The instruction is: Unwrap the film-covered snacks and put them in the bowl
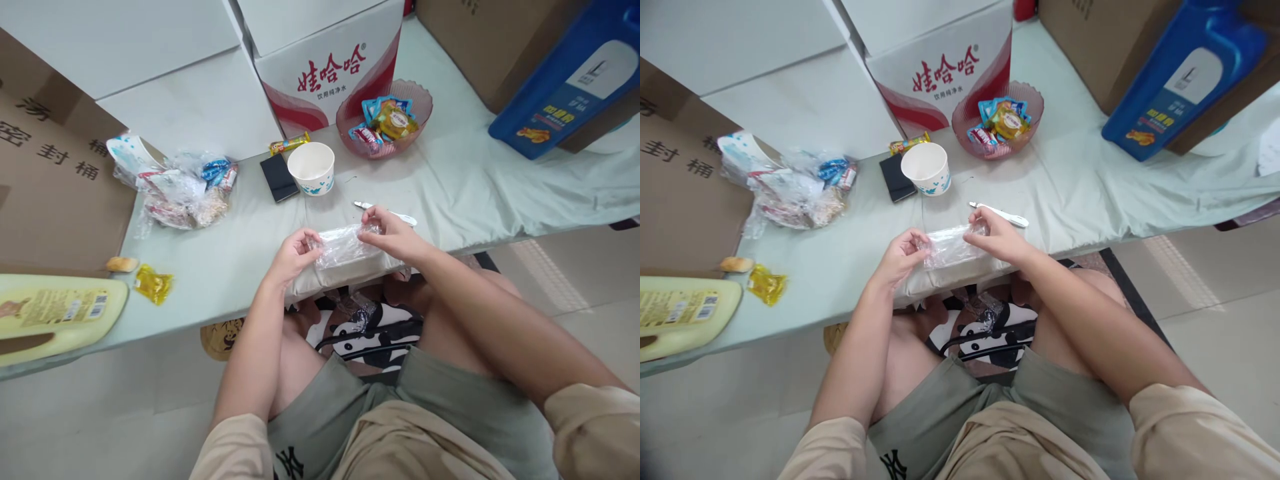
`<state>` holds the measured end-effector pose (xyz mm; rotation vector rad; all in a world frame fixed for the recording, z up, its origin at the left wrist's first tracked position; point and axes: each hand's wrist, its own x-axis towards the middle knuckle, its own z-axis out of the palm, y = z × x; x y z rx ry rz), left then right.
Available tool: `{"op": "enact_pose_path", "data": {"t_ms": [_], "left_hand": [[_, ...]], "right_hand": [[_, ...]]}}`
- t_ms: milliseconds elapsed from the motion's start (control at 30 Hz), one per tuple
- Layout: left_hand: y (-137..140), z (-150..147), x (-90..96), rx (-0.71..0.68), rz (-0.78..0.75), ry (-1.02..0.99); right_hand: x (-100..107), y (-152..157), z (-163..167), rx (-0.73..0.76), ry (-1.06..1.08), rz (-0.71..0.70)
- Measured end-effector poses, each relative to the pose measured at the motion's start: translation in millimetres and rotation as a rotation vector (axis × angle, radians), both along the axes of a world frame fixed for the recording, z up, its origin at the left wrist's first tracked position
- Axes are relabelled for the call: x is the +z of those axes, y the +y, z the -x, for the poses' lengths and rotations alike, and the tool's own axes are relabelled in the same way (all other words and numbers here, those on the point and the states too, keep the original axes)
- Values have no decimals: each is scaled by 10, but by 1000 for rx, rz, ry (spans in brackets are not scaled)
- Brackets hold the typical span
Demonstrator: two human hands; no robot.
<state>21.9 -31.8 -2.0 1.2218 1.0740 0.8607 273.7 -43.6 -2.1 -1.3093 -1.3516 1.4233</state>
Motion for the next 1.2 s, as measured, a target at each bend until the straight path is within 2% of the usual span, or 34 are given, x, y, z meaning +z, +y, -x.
{"op": "enact_pose_path", "data": {"t_ms": [133,233,300,433,500,600,700,800,900,967,1100,1200], "left_hand": [[57,-28,-51,151,-50,-53],[93,-39,-69,364,-211,-6],[91,-70,-79,412,-267,63],[35,-230,-95,227,-223,79],[7,-341,-102,104,-174,13],[-9,-496,-112,-45,-85,-111],[8,-596,-111,1,-40,-193],[33,-618,-93,123,-27,-212],[43,-582,-71,101,26,-212],[43,-547,-67,68,74,-207],[64,-499,-80,106,75,-157],[101,-490,-80,168,83,-125]], "right_hand": [[-13,4,21,-69,37,62],[27,23,32,-175,95,16],[67,20,49,-234,75,-45],[134,-41,117,-252,-99,-288],[142,-76,164,-178,-126,-387],[117,-99,236,-17,-32,-402],[67,-86,292,20,78,-328],[14,-52,304,-157,39,-298],[-35,-4,274,-327,-65,-350],[-69,35,256,-281,-11,-305],[-143,133,292,-33,256,-107],[-176,233,384,-69,245,-115]]}}
